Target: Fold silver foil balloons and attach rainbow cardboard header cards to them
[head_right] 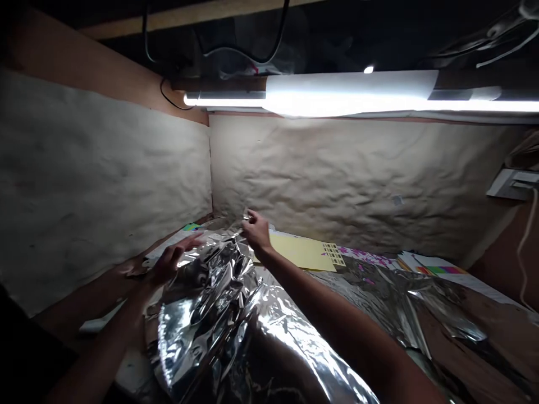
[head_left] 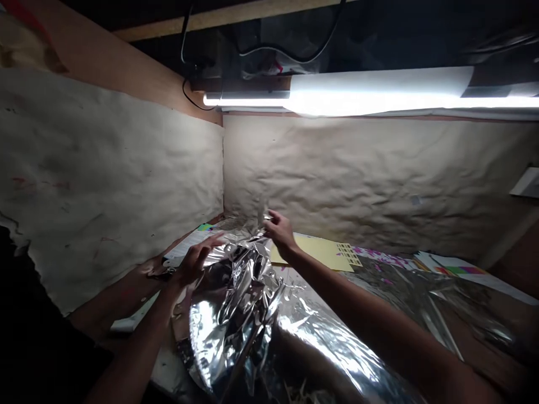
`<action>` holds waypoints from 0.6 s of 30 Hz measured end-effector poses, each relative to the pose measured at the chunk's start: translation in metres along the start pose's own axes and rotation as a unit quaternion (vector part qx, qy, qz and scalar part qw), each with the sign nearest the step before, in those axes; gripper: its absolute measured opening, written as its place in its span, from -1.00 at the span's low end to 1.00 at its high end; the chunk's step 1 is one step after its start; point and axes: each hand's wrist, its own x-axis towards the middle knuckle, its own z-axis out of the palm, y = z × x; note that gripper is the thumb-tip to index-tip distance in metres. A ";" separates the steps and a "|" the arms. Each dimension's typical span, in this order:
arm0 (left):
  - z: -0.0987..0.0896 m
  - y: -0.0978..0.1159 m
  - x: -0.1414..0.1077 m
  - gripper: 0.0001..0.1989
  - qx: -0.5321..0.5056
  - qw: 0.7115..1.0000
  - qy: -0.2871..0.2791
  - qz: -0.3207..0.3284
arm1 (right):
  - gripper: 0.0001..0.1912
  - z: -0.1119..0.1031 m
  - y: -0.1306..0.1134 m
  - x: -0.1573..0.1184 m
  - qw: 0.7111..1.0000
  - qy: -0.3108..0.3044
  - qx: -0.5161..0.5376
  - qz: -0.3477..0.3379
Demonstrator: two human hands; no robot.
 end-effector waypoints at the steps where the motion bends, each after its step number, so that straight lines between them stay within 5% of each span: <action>1: 0.002 0.000 -0.001 -0.17 -0.012 0.999 -0.047 0.004 | -0.37 -0.025 -0.002 -0.014 0.999 0.031 0.015 -0.003; 6: 0.016 -0.002 -0.001 -0.31 0.100 0.985 -0.139 0.018 | -0.42 -0.154 -0.001 -0.120 0.981 0.138 0.133 0.003; 11: 0.040 -0.008 -0.001 -0.34 0.162 0.960 -0.222 0.045 | -0.66 -0.239 0.023 -0.223 0.951 0.183 0.138 0.209; 14: 0.057 -0.007 -0.002 -0.28 0.246 0.918 -0.310 0.025 | -0.70 -0.261 0.032 -0.232 0.930 0.156 0.161 0.293; 18: 0.064 -0.005 -0.004 -0.33 0.312 0.885 -0.345 -0.020 | -0.61 -0.275 0.042 -0.194 0.942 0.151 0.093 0.286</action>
